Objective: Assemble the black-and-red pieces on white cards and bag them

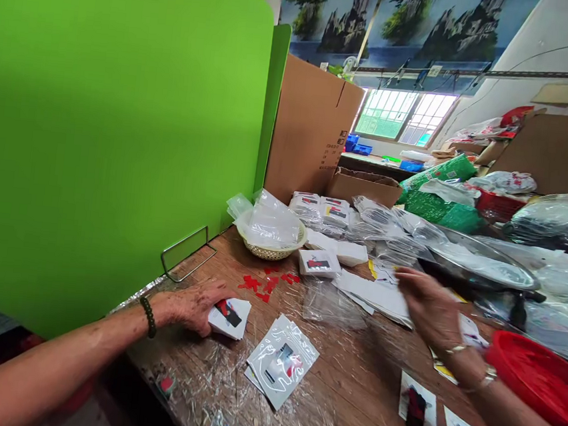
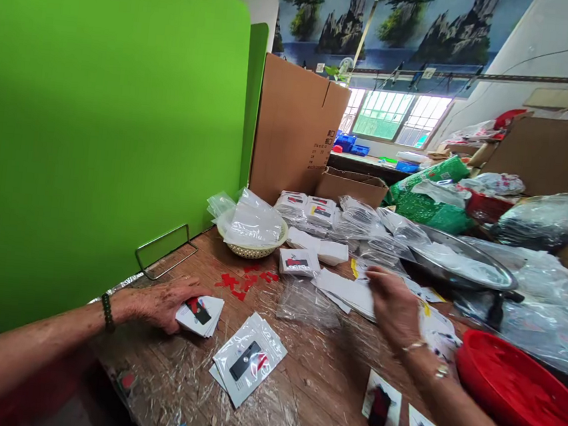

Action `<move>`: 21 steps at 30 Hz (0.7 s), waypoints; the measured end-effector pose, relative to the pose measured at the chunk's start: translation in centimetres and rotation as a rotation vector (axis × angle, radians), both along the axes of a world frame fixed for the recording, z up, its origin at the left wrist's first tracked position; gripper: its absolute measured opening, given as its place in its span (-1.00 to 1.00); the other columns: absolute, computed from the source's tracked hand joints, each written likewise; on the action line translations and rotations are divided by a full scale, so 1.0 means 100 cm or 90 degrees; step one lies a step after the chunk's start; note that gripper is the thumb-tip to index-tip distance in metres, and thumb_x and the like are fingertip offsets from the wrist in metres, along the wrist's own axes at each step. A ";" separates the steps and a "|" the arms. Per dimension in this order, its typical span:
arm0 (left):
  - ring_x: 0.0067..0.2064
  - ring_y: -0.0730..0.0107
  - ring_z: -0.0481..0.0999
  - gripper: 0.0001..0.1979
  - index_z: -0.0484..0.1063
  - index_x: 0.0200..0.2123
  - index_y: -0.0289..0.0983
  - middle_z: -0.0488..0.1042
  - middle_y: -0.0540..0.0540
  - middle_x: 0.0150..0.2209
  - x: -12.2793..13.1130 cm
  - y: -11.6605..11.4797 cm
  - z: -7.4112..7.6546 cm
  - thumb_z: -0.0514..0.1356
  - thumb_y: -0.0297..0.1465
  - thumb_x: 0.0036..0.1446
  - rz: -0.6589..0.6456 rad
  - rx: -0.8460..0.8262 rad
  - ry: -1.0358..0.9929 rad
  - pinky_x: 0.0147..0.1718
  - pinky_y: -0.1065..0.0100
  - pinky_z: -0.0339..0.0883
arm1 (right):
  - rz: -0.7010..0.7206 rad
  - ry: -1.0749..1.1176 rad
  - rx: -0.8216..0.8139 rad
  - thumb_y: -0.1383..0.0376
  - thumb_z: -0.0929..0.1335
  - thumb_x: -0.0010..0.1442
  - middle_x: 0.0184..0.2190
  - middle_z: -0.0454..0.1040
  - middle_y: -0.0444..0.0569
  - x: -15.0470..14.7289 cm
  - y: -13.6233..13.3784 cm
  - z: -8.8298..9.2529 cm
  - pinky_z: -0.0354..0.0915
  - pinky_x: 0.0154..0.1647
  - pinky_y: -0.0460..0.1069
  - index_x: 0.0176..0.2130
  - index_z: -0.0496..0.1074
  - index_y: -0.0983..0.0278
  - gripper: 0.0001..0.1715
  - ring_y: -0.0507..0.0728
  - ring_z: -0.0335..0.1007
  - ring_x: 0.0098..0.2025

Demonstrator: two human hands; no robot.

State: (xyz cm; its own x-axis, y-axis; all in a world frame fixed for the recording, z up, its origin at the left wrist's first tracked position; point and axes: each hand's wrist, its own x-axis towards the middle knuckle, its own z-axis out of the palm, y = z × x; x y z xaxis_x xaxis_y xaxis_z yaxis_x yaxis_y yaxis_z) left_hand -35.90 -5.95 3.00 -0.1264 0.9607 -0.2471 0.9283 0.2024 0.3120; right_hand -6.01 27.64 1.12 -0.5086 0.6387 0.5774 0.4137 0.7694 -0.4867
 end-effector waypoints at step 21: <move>-0.05 0.14 0.37 -0.22 0.31 0.13 -0.11 0.32 -0.09 -0.07 -0.007 -0.004 -0.012 0.24 -0.47 -0.30 0.003 0.040 -0.003 0.00 0.23 0.26 | 0.265 -0.321 -0.065 -0.17 0.37 0.11 0.27 0.15 0.21 -0.205 -0.135 -0.062 0.00 0.24 0.30 0.27 0.25 0.12 -0.14 0.43 0.02 0.30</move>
State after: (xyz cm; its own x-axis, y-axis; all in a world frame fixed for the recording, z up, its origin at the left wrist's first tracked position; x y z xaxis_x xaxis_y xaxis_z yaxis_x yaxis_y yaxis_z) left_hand -36.60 -6.39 1.80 -0.1292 0.9738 -0.1872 0.9258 0.1861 0.3290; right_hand -26.51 14.13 -5.05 -0.9169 0.3693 0.1514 0.2880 0.8748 -0.3895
